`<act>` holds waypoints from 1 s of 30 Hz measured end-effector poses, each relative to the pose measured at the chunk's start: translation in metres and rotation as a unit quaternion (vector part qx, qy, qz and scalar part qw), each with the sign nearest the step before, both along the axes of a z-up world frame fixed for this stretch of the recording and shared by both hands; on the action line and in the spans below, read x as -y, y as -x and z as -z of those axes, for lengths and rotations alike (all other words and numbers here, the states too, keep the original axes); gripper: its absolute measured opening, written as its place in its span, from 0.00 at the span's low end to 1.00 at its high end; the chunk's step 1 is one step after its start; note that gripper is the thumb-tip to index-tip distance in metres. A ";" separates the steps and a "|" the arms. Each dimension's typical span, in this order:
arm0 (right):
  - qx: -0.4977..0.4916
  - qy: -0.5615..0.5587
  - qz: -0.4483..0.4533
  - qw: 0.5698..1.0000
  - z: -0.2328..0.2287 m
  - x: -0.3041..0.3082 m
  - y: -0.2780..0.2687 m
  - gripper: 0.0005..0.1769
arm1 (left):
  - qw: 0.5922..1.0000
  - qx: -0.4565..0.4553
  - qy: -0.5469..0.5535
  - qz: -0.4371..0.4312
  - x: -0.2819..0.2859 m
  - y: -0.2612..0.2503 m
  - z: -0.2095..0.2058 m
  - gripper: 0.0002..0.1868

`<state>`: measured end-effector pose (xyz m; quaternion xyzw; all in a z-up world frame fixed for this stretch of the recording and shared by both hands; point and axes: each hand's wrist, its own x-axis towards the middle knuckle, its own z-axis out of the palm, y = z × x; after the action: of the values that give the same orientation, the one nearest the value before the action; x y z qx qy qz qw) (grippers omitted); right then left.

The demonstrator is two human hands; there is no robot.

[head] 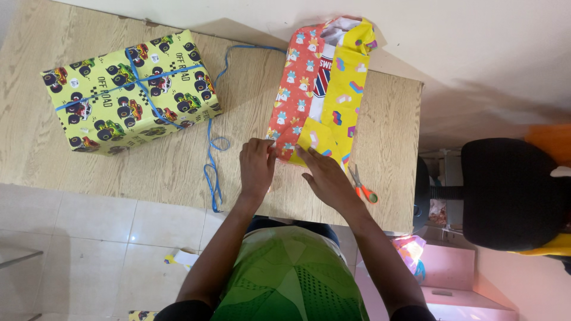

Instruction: The person wraps a rectangular gift box with red and yellow patterned paper on a wooden table. They fold the paper edges, cut tape with scissors, and apply tape to secure the folds. A second already-wrapped gift with a blue ribbon is visible nearby.

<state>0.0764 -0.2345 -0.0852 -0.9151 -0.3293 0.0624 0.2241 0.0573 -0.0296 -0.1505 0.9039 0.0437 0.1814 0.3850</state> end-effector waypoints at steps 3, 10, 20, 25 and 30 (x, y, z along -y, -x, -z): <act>-0.005 0.028 0.000 1.000 0.008 -0.003 -0.002 0.44 | 0.998 0.006 0.058 -0.003 -0.006 -0.012 0.004 0.06; 0.009 0.011 0.026 1.000 0.021 -0.006 -0.001 0.45 | 0.989 -0.041 0.140 0.001 -0.010 -0.023 -0.004 0.11; 0.015 0.002 0.067 0.998 0.041 -0.008 -0.001 0.43 | 0.970 -0.008 0.231 -0.072 0.005 -0.016 0.019 0.19; 0.064 0.026 0.063 0.996 0.050 -0.006 0.002 0.40 | 0.971 0.040 0.232 -0.046 0.002 -0.021 0.041 0.12; 0.068 0.015 0.059 0.996 0.052 -0.005 0.005 0.40 | 0.985 -0.007 0.161 -0.063 0.003 -0.021 0.036 0.11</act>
<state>0.0715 -0.2295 -0.1369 -0.9382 -0.2886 -0.0088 0.1906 0.0781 -0.0324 -0.1865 0.8266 0.1319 0.1890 0.5133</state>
